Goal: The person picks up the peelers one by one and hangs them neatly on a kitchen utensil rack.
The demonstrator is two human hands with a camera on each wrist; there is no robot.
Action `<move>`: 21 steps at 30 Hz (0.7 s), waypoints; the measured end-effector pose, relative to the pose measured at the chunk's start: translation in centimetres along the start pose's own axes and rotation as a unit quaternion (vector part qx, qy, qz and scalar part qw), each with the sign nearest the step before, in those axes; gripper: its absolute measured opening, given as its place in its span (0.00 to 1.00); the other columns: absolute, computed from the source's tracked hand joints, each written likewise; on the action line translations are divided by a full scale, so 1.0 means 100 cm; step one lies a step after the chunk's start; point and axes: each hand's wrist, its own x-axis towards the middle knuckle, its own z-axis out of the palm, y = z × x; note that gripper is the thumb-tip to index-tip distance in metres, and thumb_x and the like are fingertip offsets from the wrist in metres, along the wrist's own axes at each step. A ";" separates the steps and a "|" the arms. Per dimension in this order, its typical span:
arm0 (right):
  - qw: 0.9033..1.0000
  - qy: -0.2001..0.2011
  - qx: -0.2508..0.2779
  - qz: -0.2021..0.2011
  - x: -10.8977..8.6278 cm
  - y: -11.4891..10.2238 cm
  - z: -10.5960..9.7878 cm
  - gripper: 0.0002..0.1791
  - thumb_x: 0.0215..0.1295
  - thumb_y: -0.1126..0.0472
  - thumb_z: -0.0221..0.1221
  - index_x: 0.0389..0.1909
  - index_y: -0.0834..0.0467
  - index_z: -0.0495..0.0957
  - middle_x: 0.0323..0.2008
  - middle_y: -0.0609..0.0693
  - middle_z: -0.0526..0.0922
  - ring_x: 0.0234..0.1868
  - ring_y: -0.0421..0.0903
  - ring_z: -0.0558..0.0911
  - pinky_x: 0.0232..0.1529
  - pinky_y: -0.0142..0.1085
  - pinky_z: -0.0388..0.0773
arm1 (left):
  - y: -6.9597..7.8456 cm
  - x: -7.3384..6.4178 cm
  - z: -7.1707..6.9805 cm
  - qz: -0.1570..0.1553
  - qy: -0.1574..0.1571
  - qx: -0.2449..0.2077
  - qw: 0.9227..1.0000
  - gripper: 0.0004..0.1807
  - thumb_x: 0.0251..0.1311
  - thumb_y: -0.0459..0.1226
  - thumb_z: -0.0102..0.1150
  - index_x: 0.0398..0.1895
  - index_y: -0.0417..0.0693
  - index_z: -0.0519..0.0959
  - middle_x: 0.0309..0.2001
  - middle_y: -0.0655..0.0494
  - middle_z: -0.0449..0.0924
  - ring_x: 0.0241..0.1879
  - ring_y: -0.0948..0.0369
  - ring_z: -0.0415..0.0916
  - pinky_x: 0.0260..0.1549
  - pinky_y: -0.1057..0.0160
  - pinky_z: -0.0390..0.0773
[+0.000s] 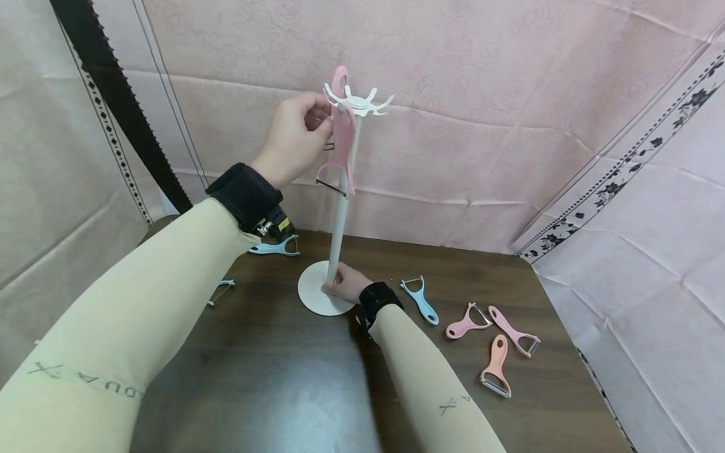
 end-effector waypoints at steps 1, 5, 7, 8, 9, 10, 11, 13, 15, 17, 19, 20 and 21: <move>1.000 0.000 -0.001 0.000 -0.001 -0.001 0.000 0.25 0.64 0.50 0.63 0.58 0.54 0.68 0.39 0.51 0.75 0.44 0.49 0.75 0.47 0.45 0.70 | -0.001 0.000 0.000 -0.001 -0.001 0.000 1.000 0.13 0.67 0.33 0.51 0.52 0.42 0.78 0.41 0.53 0.79 0.39 0.62 0.75 0.42 0.67 0.73; 1.000 0.001 -0.002 0.004 -0.004 -0.003 -0.001 0.23 0.64 0.50 0.63 0.55 0.53 0.69 0.37 0.51 0.75 0.42 0.49 0.75 0.45 0.43 0.70 | -0.003 -0.001 0.001 0.003 -0.001 0.000 1.000 0.12 0.67 0.32 0.51 0.51 0.42 0.79 0.40 0.53 0.79 0.38 0.62 0.75 0.42 0.67 0.73; 1.000 0.001 0.000 0.003 -0.007 -0.004 -0.002 0.23 0.64 0.49 0.63 0.54 0.53 0.69 0.38 0.51 0.75 0.43 0.49 0.75 0.45 0.43 0.70 | -0.003 -0.001 0.002 0.005 -0.004 0.000 1.000 0.12 0.67 0.32 0.51 0.50 0.42 0.79 0.39 0.53 0.79 0.38 0.62 0.75 0.42 0.67 0.73; 1.000 0.001 0.000 0.003 -0.008 -0.005 -0.003 0.23 0.64 0.49 0.63 0.54 0.53 0.69 0.38 0.51 0.75 0.43 0.49 0.75 0.45 0.43 0.70 | -0.003 -0.002 0.002 0.006 -0.006 0.000 1.000 0.12 0.67 0.33 0.51 0.50 0.42 0.79 0.39 0.54 0.79 0.38 0.63 0.75 0.42 0.67 0.73; 1.000 0.001 0.000 0.003 -0.009 -0.005 -0.003 0.23 0.64 0.49 0.63 0.55 0.53 0.69 0.38 0.51 0.75 0.43 0.49 0.75 0.46 0.43 0.70 | -0.004 -0.002 0.002 0.009 -0.008 0.000 1.000 0.12 0.67 0.32 0.51 0.50 0.43 0.79 0.39 0.54 0.79 0.38 0.63 0.75 0.43 0.67 0.73; 1.000 0.002 0.001 0.003 -0.009 -0.005 -0.003 0.23 0.64 0.49 0.63 0.55 0.53 0.69 0.38 0.51 0.75 0.43 0.49 0.75 0.46 0.43 0.69 | -0.004 -0.003 0.002 0.010 -0.011 -0.001 1.000 0.12 0.67 0.33 0.51 0.50 0.43 0.79 0.39 0.54 0.79 0.38 0.63 0.75 0.43 0.67 0.73; 1.000 0.003 0.000 0.003 -0.009 -0.005 -0.003 0.23 0.64 0.49 0.63 0.55 0.53 0.69 0.38 0.51 0.75 0.43 0.49 0.75 0.46 0.43 0.69 | -0.004 -0.003 0.002 0.010 -0.013 -0.002 1.000 0.12 0.67 0.33 0.51 0.50 0.43 0.79 0.39 0.54 0.79 0.39 0.63 0.75 0.43 0.67 0.73; 1.000 0.004 0.001 0.005 -0.008 -0.004 -0.003 0.23 0.64 0.49 0.63 0.55 0.53 0.69 0.39 0.51 0.75 0.44 0.49 0.74 0.46 0.44 0.69 | -0.005 -0.004 0.002 0.010 -0.015 -0.006 1.000 0.12 0.67 0.33 0.51 0.50 0.42 0.79 0.39 0.54 0.79 0.38 0.63 0.75 0.42 0.67 0.72; 1.000 0.006 0.000 0.005 -0.006 -0.003 -0.002 0.23 0.64 0.49 0.63 0.54 0.53 0.69 0.38 0.51 0.75 0.43 0.49 0.75 0.46 0.44 0.70 | -0.006 -0.004 0.002 0.010 -0.016 -0.009 1.000 0.12 0.67 0.32 0.51 0.50 0.42 0.79 0.39 0.53 0.79 0.38 0.62 0.74 0.42 0.67 0.72; 1.000 0.005 0.000 0.005 -0.005 -0.003 -0.002 0.23 0.64 0.49 0.63 0.54 0.53 0.69 0.38 0.51 0.75 0.43 0.49 0.75 0.45 0.44 0.70 | -0.006 -0.005 0.002 0.008 -0.016 -0.007 1.000 0.12 0.67 0.32 0.50 0.50 0.42 0.79 0.39 0.53 0.79 0.38 0.62 0.74 0.41 0.67 0.72; 1.000 0.004 0.000 0.004 -0.004 -0.003 -0.002 0.24 0.63 0.49 0.63 0.54 0.53 0.69 0.38 0.51 0.75 0.43 0.49 0.75 0.45 0.44 0.70 | -0.006 -0.005 0.002 0.007 -0.017 -0.001 1.000 0.12 0.67 0.32 0.50 0.50 0.42 0.79 0.39 0.53 0.79 0.38 0.63 0.74 0.41 0.67 0.72; 1.000 0.004 -0.001 0.003 -0.004 -0.003 -0.002 0.24 0.63 0.49 0.63 0.54 0.53 0.69 0.38 0.51 0.75 0.43 0.49 0.75 0.45 0.44 0.70 | -0.006 -0.006 0.002 0.007 -0.018 0.002 1.000 0.12 0.67 0.32 0.50 0.51 0.42 0.78 0.39 0.54 0.79 0.38 0.63 0.74 0.41 0.67 0.72; 1.000 0.004 -0.001 0.003 -0.005 -0.003 -0.002 0.24 0.63 0.48 0.63 0.54 0.54 0.69 0.38 0.51 0.75 0.43 0.50 0.75 0.45 0.44 0.70 | -0.006 -0.006 0.002 0.008 -0.019 0.003 1.000 0.12 0.67 0.32 0.50 0.51 0.43 0.78 0.40 0.54 0.79 0.38 0.63 0.74 0.41 0.67 0.72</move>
